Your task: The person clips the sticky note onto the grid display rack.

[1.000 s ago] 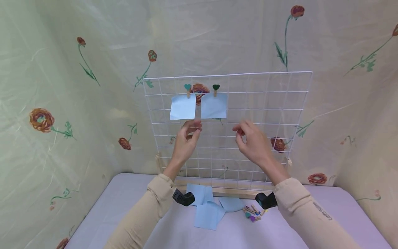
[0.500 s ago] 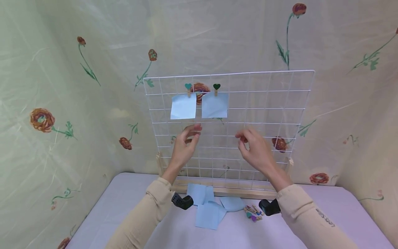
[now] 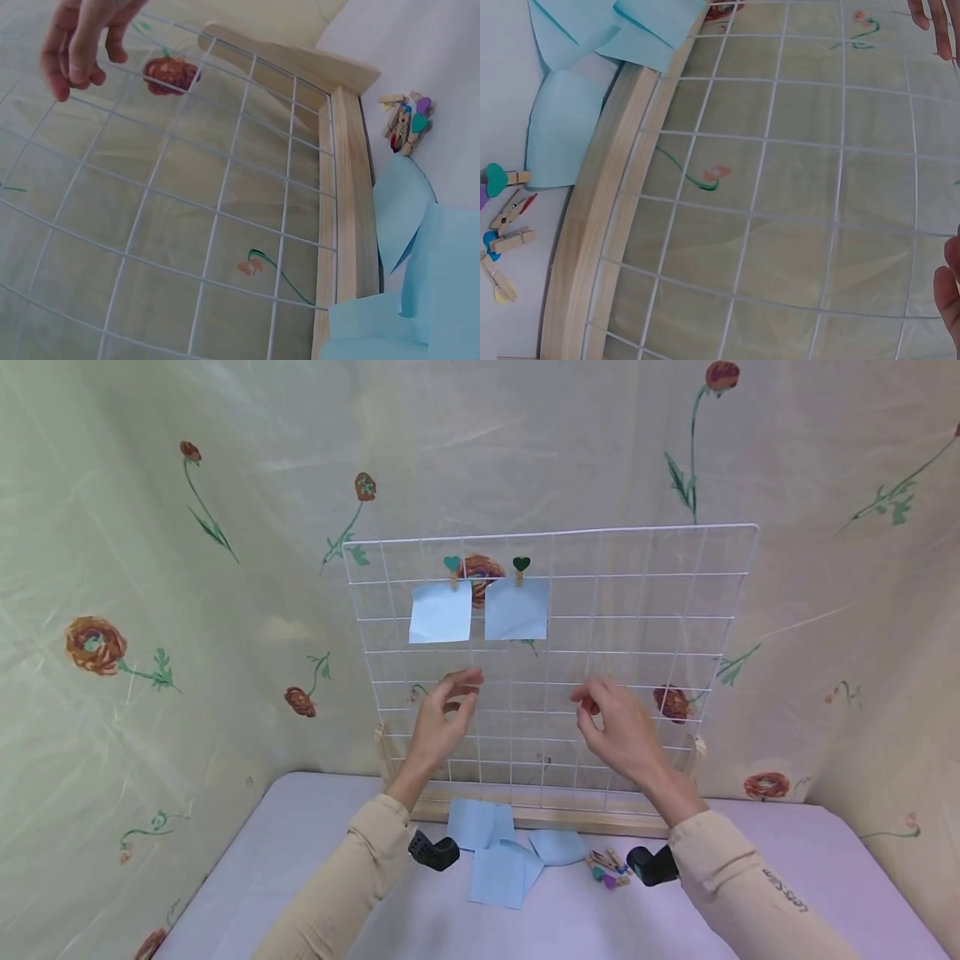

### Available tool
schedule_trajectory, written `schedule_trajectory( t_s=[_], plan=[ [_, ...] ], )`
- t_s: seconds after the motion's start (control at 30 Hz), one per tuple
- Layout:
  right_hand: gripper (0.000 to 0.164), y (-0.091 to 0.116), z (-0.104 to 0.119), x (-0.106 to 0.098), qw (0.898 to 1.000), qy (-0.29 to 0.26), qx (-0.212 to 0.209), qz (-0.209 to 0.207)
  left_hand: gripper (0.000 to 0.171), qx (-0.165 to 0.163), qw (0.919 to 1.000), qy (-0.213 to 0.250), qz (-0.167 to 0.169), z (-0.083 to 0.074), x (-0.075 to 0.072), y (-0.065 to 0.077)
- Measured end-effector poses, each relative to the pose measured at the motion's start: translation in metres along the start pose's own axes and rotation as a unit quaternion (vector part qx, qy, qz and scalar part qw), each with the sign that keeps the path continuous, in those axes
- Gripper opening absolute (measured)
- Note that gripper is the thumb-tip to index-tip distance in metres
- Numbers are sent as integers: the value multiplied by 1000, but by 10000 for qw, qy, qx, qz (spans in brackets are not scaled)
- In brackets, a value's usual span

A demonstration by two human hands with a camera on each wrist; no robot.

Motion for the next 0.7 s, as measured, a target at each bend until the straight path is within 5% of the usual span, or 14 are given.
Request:
schedule_trajectory(
  t_s=[0.53, 0.7],
  plan=[
    [17, 28, -11, 2, 9992, -118, 286, 256, 33, -205, 9997, -86, 31, 21, 1, 19],
    [16, 42, -18, 1, 9985, -93, 477, 261, 33, -393, 9992, -27, -4, 17, -1, 25]
  ],
)
Point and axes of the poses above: each hand's wrist, its own y-axis away from the middle knuckle, its own x-axis out of the palm, z = x × y, the point moved 9 cm from there along -y, towards the middle knuckle, and after that the axes turned 8 degrees about -z, right-handed, at the moved point
